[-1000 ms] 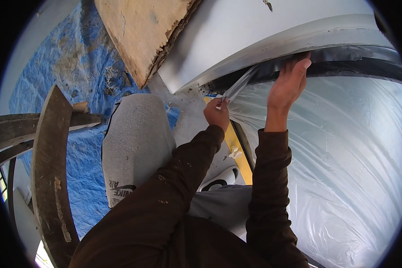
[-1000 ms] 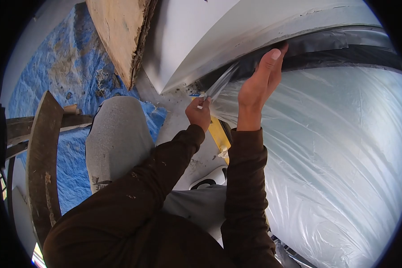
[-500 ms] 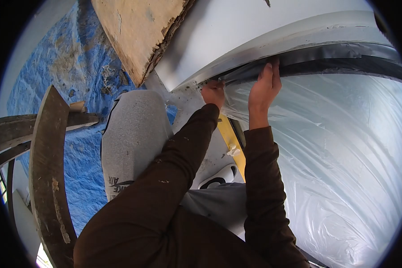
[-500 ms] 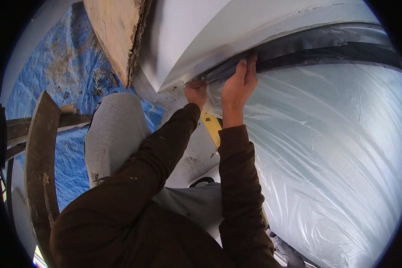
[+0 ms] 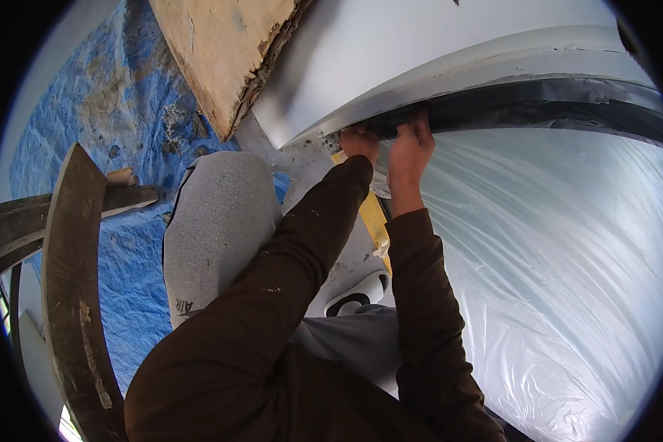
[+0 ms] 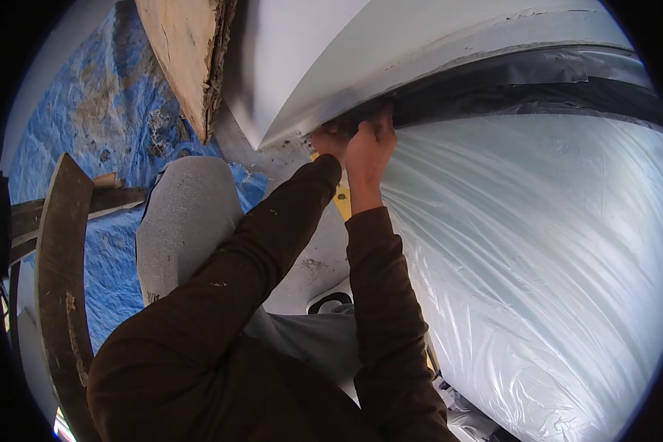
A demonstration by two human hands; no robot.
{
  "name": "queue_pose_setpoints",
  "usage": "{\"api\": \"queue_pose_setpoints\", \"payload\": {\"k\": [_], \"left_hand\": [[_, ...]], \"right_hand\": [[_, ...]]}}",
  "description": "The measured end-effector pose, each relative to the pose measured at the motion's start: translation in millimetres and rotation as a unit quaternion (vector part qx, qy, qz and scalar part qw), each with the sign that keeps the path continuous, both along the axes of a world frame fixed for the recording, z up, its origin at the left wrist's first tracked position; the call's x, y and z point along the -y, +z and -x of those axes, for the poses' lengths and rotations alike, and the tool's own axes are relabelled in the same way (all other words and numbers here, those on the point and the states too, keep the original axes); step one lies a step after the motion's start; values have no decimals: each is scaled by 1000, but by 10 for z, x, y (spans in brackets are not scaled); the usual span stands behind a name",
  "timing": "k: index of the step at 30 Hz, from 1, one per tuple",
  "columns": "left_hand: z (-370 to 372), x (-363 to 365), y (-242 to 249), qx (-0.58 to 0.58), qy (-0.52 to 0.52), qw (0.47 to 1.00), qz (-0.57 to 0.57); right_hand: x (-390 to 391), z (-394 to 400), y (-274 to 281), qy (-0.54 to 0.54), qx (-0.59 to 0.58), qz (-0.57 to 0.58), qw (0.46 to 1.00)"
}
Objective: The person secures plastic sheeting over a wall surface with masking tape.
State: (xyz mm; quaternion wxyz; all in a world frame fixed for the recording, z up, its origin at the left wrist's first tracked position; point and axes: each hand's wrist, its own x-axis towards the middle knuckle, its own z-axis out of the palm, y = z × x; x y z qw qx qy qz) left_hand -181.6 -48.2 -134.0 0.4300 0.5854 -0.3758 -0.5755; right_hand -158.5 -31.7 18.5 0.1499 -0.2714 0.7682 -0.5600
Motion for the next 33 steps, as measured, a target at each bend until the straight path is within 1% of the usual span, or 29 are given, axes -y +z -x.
{"api": "queue_pose_setpoints", "payload": {"k": [2,4,5,6,7,9,10,12,13,14,15,16,18,19,20,21,22,24,25,26,27,28,30,31,32,33], "left_hand": [[36,43,-56,10,-10,1000,21],[180,63,-334,22,-21,999,40],[320,56,-569,-51,-8,999,6],[324,72,-566,-123,4,992,-29],[325,67,-561,-122,3,992,-29],[331,42,-500,-163,14,986,-43],[310,47,-460,-163,14,985,-44],[262,66,-399,-44,-9,999,-25],[216,77,-280,-45,-9,999,-25],[174,83,-158,-74,-6,996,-58],[144,83,-80,-103,-4,990,-91],[230,66,-250,-103,-4,991,-91],[379,67,-545,-67,-15,996,-50],[269,71,-343,-66,-15,997,-48],[49,67,51,-102,17,991,-83],[-88,43,285,-138,50,982,-117],[-83,-11,265,-140,49,982,-116],[-88,-144,175,-36,40,995,-87],[-54,-187,107,-34,41,995,-87],[2,-219,55,-73,-29,997,-20],[14,-226,108,-111,-99,988,47],[39,-224,166,-111,-98,988,48],[81,-226,292,-181,-93,974,98],[163,-275,198,-181,-92,974,97],[244,-297,98,-58,-90,981,159],[312,-287,18,66,-87,970,217]], "right_hand": [[6,64,-88,10,19,-3,1000],[40,8,-93,-7,-34,22,999],[42,-1,-78,-8,-32,22,999],[40,-4,-58,-2,-30,13,999],[38,-8,-36,2,-27,4,1000],[26,-27,4,7,-11,6,1000],[23,-31,13,13,6,9,1000],[20,35,-91,21,28,21,999],[29,44,-107,29,50,35,998],[32,56,-121,30,50,35,998],[47,36,-99,37,82,56,994],[53,29,-96,44,115,78,989],[70,94,-167,44,102,72,991],[63,136,-211,44,89,65,993],[48,163,-233,43,89,67,993],[35,191,-249,46,121,69,989],[22,230,-256,49,153,70,985],[-20,308,-283,60,176,86,979],[-12,303,-268,75,199,104,972],[-8,290,-250,76,200,104,971],[-3,246,-173,79,229,123,962],[11,215,-111,81,257,141,952],[6,271,-50,93,270,129,950],[-3,292,-32,104,282,117,947],[3,298,-32,106,282,116,946],[1,300,-30,111,282,120,945]]}}
